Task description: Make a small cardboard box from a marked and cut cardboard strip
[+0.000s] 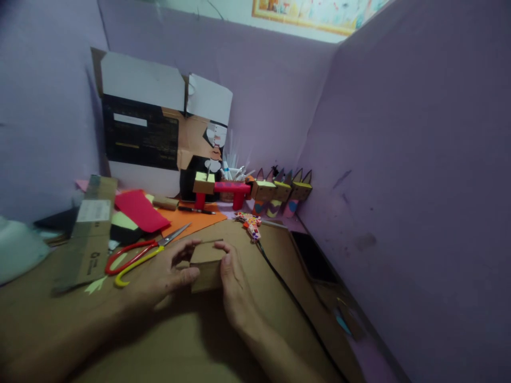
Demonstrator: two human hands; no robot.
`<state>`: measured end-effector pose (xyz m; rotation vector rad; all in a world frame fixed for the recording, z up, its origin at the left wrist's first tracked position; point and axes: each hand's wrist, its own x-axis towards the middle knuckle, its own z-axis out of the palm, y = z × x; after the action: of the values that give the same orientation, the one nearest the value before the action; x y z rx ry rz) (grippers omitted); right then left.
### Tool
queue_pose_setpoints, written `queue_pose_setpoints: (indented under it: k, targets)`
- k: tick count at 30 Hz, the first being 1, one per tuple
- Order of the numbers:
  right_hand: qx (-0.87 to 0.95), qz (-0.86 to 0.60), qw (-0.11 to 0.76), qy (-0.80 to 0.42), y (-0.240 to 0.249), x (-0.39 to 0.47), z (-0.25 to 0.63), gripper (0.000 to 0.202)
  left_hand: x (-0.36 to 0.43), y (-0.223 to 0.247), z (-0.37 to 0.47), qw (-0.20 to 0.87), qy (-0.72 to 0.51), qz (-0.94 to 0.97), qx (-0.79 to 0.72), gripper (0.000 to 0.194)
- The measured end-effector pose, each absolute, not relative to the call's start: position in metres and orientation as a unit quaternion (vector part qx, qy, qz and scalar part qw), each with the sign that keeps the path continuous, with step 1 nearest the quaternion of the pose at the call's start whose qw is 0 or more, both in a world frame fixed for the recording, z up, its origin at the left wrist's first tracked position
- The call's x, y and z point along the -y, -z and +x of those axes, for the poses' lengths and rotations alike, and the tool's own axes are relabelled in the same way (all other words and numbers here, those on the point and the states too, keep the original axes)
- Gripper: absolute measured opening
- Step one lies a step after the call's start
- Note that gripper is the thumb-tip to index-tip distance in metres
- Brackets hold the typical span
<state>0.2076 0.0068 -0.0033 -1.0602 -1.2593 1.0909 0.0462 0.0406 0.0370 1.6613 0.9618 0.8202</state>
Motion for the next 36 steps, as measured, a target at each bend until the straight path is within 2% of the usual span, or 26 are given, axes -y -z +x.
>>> queue_pose_setpoints:
  k: [4, 8, 14, 16, 19, 25, 31, 36]
  targets:
    - [0.525, -0.461, 0.564, -0.441, 0.003, -0.007, 0.209, 0.051, -0.041, -0.034, 0.048, 0.517, -0.345, 0.675, -0.398, 0.068]
    - [0.512, -0.454, 0.577, -0.447, 0.000, -0.006, 0.210, 0.049, -0.037, -0.037, 0.050, 0.558, -0.330, 0.647, -0.400, 0.078]
    - [0.378, -0.379, 0.618, -0.576, -0.010, -0.009, 0.202, 0.043, -0.029, -0.051, 0.050, 0.448, -0.305, 0.697, -0.469, 0.084]
    - [0.328, -0.383, 0.616, -0.605, -0.013, -0.010, 0.199, 0.043, -0.030, -0.051, 0.050, 0.435, -0.304, 0.707, -0.468, 0.078]
    - [0.275, -0.408, 0.602, -0.629, -0.014, -0.011, 0.199, 0.040, -0.038, -0.045, 0.049, 0.459, -0.300, 0.707, -0.447, 0.055]
    - [0.212, -0.432, 0.567, -0.668, -0.017, -0.012, 0.202, 0.032, -0.047, -0.035, 0.048, 0.494, -0.293, 0.692, -0.437, 0.040]
    - [0.189, -0.440, 0.550, -0.684, -0.022, -0.011, 0.202, 0.038, -0.042, -0.040, 0.049, 0.497, -0.304, 0.680, -0.446, 0.039]
    - [0.265, -0.461, 0.572, -0.625, -0.016, -0.008, 0.199, 0.041, -0.035, -0.044, 0.048, 0.489, -0.307, 0.682, -0.448, 0.047]
